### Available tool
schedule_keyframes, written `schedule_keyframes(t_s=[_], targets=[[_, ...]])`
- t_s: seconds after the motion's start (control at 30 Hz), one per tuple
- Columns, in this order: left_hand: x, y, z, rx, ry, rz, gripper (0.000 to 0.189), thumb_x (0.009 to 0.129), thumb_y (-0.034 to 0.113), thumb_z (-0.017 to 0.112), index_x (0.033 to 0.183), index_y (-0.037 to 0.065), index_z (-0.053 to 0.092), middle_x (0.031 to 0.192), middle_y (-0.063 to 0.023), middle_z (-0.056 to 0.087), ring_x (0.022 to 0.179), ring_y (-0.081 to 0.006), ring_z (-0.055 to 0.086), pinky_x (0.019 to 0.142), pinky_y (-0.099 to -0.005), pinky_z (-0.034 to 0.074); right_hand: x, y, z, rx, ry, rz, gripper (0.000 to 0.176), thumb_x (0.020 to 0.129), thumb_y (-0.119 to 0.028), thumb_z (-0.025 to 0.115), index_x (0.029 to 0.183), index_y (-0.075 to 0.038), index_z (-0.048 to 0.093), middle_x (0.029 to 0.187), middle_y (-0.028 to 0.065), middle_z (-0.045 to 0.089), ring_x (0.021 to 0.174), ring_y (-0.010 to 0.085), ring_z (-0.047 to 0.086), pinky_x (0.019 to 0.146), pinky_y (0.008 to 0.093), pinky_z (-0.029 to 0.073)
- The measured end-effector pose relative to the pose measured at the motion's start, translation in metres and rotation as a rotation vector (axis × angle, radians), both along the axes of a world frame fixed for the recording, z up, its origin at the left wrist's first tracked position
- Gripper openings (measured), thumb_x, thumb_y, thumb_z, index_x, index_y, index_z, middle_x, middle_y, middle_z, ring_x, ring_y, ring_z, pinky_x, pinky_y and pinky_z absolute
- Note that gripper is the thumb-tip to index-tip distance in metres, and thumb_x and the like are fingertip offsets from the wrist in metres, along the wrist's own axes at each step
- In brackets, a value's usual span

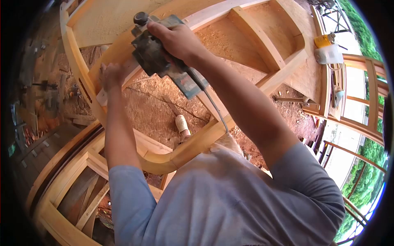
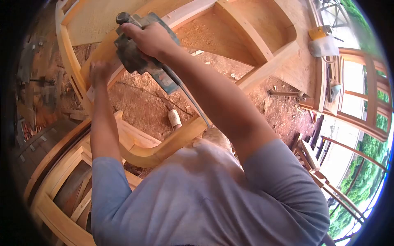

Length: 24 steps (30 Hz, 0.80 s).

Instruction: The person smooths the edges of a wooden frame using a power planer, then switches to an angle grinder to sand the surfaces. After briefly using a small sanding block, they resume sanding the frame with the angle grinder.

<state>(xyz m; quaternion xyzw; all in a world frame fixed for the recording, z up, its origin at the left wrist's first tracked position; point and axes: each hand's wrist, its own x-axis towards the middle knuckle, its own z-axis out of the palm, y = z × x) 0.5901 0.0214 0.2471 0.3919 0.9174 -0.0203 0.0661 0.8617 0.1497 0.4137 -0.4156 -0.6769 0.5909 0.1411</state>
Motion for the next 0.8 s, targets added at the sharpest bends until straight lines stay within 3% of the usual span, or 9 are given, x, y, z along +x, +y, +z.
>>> schedule_keyframes(t_s=[0.07,0.13,0.27,0.3,0.43,0.47,0.57,0.73,0.8], targets=[[0.001,0.006,0.004,-0.184,0.043,-0.186,0.048,0.097,0.031,0.037,0.128,0.005,0.063,0.156,-0.0182,0.037,0.142,-0.0357,0.038,0.119,-0.0483,0.025,-0.005,0.007,-0.012,-0.050,0.104,0.036,0.062,0.091,-0.060,0.055,0.080,-0.002,0.071,0.055,0.0067,0.060,0.053,0.0171,0.060,0.057,0.0341,0.049],[0.031,0.003,0.032,0.207,-0.091,0.221,0.048,0.095,0.033,0.041,0.124,0.004,0.065,0.153,-0.0193,0.040,0.140,-0.0363,0.040,0.117,-0.0456,0.029,0.012,-0.002,-0.004,-0.056,0.104,0.029,0.062,0.091,-0.061,0.054,0.085,-0.002,0.071,0.057,0.0066,0.061,0.054,0.0167,0.060,0.059,0.0337,0.049],[0.017,0.003,0.013,0.262,-0.038,0.195,0.050,0.093,0.035,0.042,0.123,0.002,0.066,0.152,-0.0200,0.042,0.140,-0.0345,0.041,0.116,-0.0476,0.029,0.080,-0.041,0.000,0.006,0.009,0.037,0.061,0.096,-0.059,0.050,0.097,-0.002,0.071,0.064,0.0058,0.061,0.059,0.0129,0.059,0.059,0.0311,0.046],[0.027,0.005,0.022,0.271,-0.017,0.223,0.051,0.094,0.035,0.041,0.122,0.001,0.066,0.151,-0.0199,0.042,0.139,-0.0340,0.041,0.116,-0.0484,0.029,0.105,-0.055,0.005,-0.163,0.003,0.076,0.055,0.102,-0.054,0.046,0.108,-0.003,0.067,0.066,0.0020,0.059,0.053,0.0089,0.053,0.051,0.0261,0.042],[0.038,0.004,0.031,0.300,0.043,0.231,0.053,0.096,0.033,0.034,0.123,0.000,0.066,0.150,-0.0196,0.044,0.139,-0.0333,0.042,0.116,-0.0500,0.029,0.204,-0.110,0.015,-0.347,-0.023,0.049,0.053,0.103,-0.050,0.045,0.083,-0.004,0.061,0.064,0.0027,0.058,0.056,0.0088,0.053,0.051,0.0247,0.041],[0.040,0.002,0.031,0.299,0.044,0.229,0.053,0.096,0.033,0.034,0.123,0.000,0.066,0.150,-0.0196,0.044,0.139,-0.0333,0.042,0.116,-0.0500,0.029,0.223,-0.125,0.027,-0.381,-0.028,-0.007,0.050,0.100,-0.053,0.051,0.091,-0.005,0.060,0.069,0.0003,0.057,0.060,0.0085,0.053,0.054,0.0255,0.041],[0.056,0.009,0.027,0.354,0.054,0.145,0.053,0.097,0.032,0.033,0.119,-0.003,0.066,0.151,-0.0191,0.043,0.140,-0.0332,0.041,0.115,-0.0499,0.029,0.285,-0.153,0.039,-0.427,-0.017,-0.092,0.047,0.097,-0.047,0.059,0.093,-0.001,0.061,0.068,0.0006,0.056,0.058,0.0079,0.052,0.053,0.0242,0.040],[0.170,0.040,0.043,0.651,-0.383,-0.292,0.056,0.100,0.037,0.039,0.105,-0.010,0.069,0.157,-0.0212,0.034,0.147,-0.0362,0.030,0.120,-0.0520,0.022,0.356,-0.188,0.070,-0.350,-0.073,-0.331,0.051,0.094,-0.048,0.064,0.098,0.003,0.063,0.069,0.0014,0.057,0.056,0.0081,0.052,0.049,0.0231,0.039],[0.204,0.043,0.046,0.393,-0.056,-0.493,0.056,0.101,0.038,0.039,0.105,-0.008,0.070,0.158,-0.0232,0.029,0.149,-0.0370,0.022,0.122,-0.0508,0.016,0.380,-0.204,0.076,-0.293,-0.132,-0.526,0.057,0.093,-0.052,0.063,0.102,0.005,0.063,0.067,0.0037,0.059,0.053,0.0094,0.054,0.048,0.0228,0.041]])
